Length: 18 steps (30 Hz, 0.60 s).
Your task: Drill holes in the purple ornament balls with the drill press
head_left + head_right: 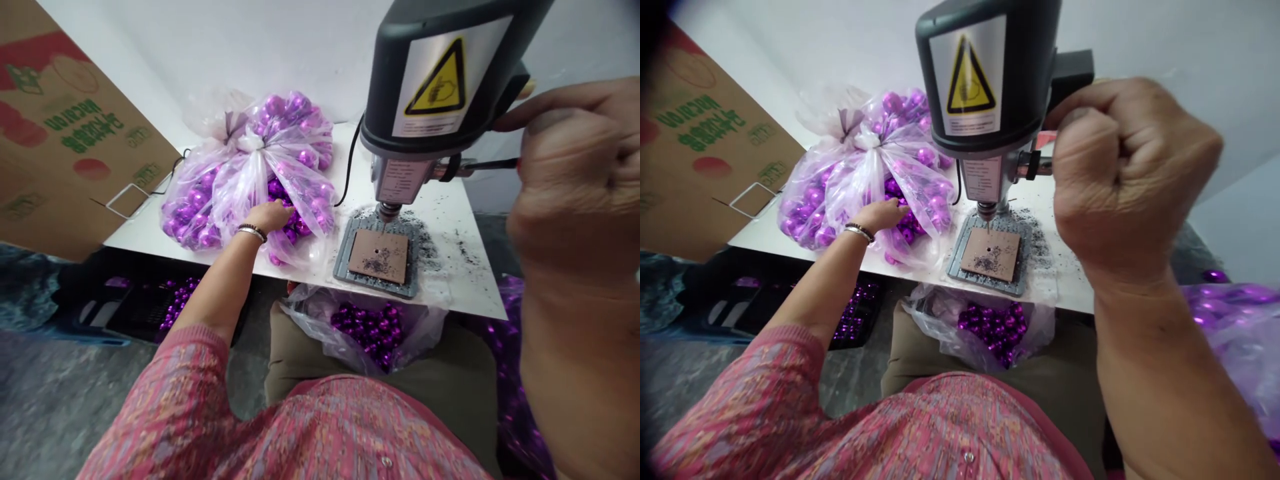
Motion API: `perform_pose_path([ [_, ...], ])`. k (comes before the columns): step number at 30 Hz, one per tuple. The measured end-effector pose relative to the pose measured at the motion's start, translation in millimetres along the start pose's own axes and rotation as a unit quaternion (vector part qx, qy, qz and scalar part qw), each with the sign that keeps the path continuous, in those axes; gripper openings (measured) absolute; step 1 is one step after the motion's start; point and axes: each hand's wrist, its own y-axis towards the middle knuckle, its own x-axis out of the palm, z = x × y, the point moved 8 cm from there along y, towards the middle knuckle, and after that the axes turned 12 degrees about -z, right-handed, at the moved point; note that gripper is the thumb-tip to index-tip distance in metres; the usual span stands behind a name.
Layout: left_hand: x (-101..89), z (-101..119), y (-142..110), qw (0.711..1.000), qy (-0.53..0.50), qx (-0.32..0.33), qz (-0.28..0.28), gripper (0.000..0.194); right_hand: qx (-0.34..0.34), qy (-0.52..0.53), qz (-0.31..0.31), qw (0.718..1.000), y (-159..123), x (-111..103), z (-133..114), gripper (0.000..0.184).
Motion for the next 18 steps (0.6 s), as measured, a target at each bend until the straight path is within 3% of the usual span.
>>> perform_pose_path([
  [2,9.0,-8.7,4.1,0.997,0.042,-0.022,-0.061,0.04,-0.015,-0.001,-0.004,1.0,0.0,1.5,-3.3,0.043],
  [4,9.2,-13.1,-3.5,0.997,0.038,-0.024,-0.062,0.053,-0.036,0.009,0.006,0.999,-0.2,1.0,-5.7,0.042],
  [7,4.9,-11.6,-29.0,0.987,-0.155,0.043,-0.013,0.064,-0.059,0.021,0.026,0.998,-1.1,-0.3,-6.3,0.04],
  [9,12.0,-9.1,-48.1,0.928,-0.359,0.094,-0.026,0.066,-0.053,0.02,0.018,0.998,-1.0,1.5,-4.9,0.041],
  [11,28.0,-0.3,-64.2,0.84,-0.521,0.127,-0.079,0.068,-0.053,0.02,0.019,0.998,-0.5,1.7,-5.9,0.042],
  [14,55.3,25.0,-78.8,0.738,-0.636,0.156,-0.162,0.072,-0.031,0.023,0.035,0.999,5.9,-1.0,-6.1,0.037],
  [16,73.2,44.4,-80.8,0.704,-0.66,0.165,-0.205,0.073,0.01,0.016,0.028,0.999,17.1,-1.2,-3.2,0.035],
  [18,90.5,62.2,-78.1,0.691,-0.663,0.158,-0.238,0.07,0.035,0.017,0.011,0.999,33.2,-1.4,-2.1,0.041],
])
